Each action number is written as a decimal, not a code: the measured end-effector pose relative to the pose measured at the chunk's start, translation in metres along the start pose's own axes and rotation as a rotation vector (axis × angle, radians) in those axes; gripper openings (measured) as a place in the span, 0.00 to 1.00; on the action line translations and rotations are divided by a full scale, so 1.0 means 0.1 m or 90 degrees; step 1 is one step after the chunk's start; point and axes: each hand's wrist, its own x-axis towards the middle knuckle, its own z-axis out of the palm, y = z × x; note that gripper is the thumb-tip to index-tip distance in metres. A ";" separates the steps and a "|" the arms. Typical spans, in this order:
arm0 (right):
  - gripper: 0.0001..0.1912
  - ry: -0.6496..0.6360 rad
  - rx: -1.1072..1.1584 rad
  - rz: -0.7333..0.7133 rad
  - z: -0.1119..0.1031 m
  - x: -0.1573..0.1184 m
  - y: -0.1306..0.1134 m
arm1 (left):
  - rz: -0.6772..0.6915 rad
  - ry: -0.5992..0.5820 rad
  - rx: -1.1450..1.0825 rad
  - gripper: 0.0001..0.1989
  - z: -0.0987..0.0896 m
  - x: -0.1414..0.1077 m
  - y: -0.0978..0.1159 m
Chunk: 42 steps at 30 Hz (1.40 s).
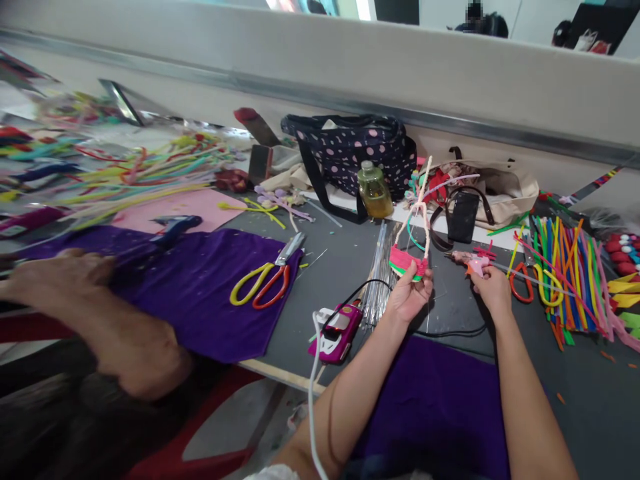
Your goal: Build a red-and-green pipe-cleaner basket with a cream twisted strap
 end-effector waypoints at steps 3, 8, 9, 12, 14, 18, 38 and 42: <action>0.17 0.027 0.226 0.034 -0.06 -0.07 -0.02 | -0.005 -0.005 -0.002 0.04 0.00 0.00 0.00; 0.23 0.017 0.438 -0.009 -0.21 -0.30 -0.14 | -0.001 -0.037 -0.006 0.05 -0.03 0.00 -0.01; 0.23 0.003 0.463 -0.031 -0.24 -0.37 -0.18 | 0.000 -0.047 -0.007 0.06 -0.03 0.00 -0.02; 0.21 -0.037 0.489 -0.097 -0.26 -0.57 -0.26 | 0.004 -0.097 -0.016 0.07 -0.04 0.00 -0.03; 0.16 -0.062 0.491 -0.127 -0.24 -0.70 -0.30 | 0.006 -0.122 -0.023 0.08 -0.04 0.01 -0.03; 0.12 -0.071 0.487 -0.165 -0.16 -0.86 -0.30 | 0.003 -0.100 -0.012 0.08 -0.04 0.01 -0.04; 0.12 -0.017 0.406 -0.175 -0.15 -0.94 -0.33 | 0.039 -0.096 0.000 0.11 -0.09 0.07 -0.07; 0.12 -0.029 0.400 -0.174 -0.15 -0.94 -0.34 | 0.041 -0.128 0.007 0.12 -0.09 0.08 -0.07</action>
